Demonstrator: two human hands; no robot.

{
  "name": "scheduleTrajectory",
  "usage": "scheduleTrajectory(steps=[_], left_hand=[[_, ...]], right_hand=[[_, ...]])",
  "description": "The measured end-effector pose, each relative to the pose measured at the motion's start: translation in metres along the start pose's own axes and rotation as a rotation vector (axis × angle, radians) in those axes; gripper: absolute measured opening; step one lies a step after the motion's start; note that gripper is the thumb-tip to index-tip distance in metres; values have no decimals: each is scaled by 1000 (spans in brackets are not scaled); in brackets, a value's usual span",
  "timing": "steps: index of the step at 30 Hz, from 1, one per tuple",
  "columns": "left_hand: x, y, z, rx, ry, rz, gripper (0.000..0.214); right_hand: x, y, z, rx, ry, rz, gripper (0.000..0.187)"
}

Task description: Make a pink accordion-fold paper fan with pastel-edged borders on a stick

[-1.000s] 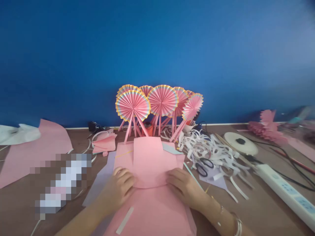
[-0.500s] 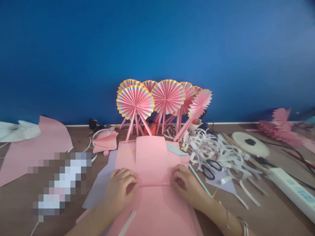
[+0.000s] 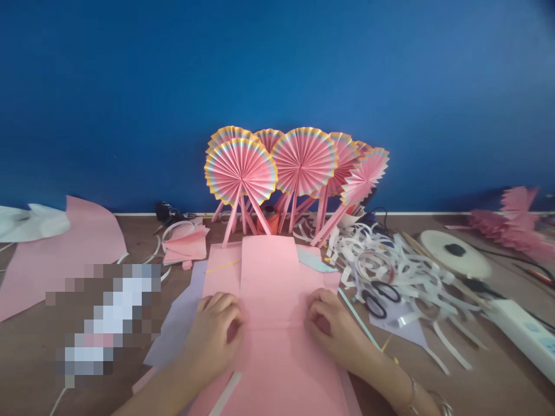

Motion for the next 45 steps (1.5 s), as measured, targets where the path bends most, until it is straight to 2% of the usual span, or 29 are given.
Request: scheduleTrajectory(steps=[17, 23, 29, 36, 41, 43, 45], left_hand=[[-1, 2, -1, 51, 46, 54, 12], [0, 2, 1, 30, 100, 59, 13], [-1, -1, 3, 17, 73, 84, 11], [0, -2, 0, -8, 38, 95, 12], [9, -7, -8, 221, 5, 151, 65], [13, -10, -10, 303, -14, 201, 73], [16, -13, -10, 338, -1, 247, 71]], right_hand=[[-3, 2, -1, -52, 52, 33, 24], [-3, 1, 0, -27, 73, 44, 25], [-1, 0, 2, 20, 74, 31, 25], [0, -3, -1, 1, 22, -25, 25], [5, 4, -8, -230, 92, -127, 55], [6, 8, -9, -303, 143, -199, 62], [7, 10, -8, -348, 180, -238, 64]])
Point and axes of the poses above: each hand's wrist, its own z-axis towards the middle knuckle, its own x-axis out of the palm, y = z × x, the point moved 3 cm from there along z, towards the middle knuckle, and after that the axes turned 15 degrees about -x, right-handed, at the moved point
